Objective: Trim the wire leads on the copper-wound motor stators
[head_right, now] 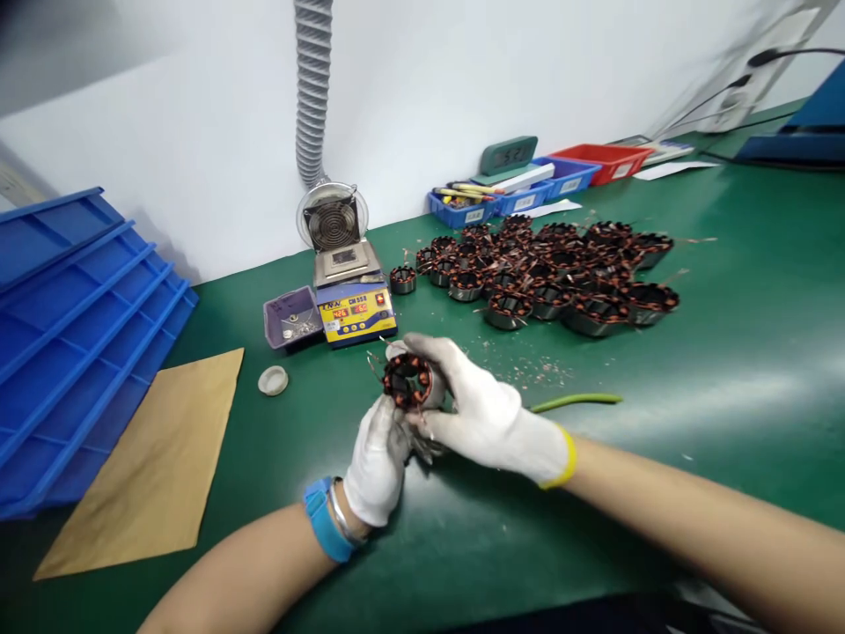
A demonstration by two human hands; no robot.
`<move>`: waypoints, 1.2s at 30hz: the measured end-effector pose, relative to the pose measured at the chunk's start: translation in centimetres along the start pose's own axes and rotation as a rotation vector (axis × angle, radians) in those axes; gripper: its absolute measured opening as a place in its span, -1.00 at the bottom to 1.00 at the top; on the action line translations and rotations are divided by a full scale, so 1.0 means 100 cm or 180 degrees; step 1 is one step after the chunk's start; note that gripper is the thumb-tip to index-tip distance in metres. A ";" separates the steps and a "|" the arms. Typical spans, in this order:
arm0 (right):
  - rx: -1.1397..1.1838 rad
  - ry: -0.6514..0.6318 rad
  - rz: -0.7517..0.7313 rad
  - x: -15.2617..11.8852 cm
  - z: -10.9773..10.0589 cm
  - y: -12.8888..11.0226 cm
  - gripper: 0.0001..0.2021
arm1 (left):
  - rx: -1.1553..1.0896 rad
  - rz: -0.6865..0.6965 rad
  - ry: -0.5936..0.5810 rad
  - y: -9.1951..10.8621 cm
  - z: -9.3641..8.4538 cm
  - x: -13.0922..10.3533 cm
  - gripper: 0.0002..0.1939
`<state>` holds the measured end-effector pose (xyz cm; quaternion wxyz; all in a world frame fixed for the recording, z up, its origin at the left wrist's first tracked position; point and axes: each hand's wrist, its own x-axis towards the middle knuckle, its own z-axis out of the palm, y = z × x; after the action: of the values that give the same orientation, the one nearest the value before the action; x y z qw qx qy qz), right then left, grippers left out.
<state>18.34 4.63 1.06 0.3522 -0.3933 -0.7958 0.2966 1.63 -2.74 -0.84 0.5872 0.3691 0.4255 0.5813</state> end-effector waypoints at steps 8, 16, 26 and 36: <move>-0.0543 0.0720 -0.0360 -0.063 0.009 0.006 -0.06 | -0.0030 -0.0544 0.0186 0.013 0.017 -0.019 -0.45; -0.0888 0.0474 -0.0506 -0.078 0.008 -0.009 -0.66 | 0.0038 -0.0702 0.0334 0.020 0.020 -0.022 -0.35; 0.3034 -0.0024 0.1392 -0.087 -0.004 -0.005 -0.37 | 0.0349 -0.0182 -0.0550 0.018 0.010 -0.036 -0.30; 0.4052 -0.0035 0.1249 -0.136 -0.043 -0.009 -0.23 | 0.0547 0.0014 -0.0274 0.015 0.000 -0.034 -0.44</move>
<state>27.38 -6.34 -0.24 0.4511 -0.2446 -0.3808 0.7692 1.25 -6.08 0.80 0.5698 0.4438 0.4473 0.5275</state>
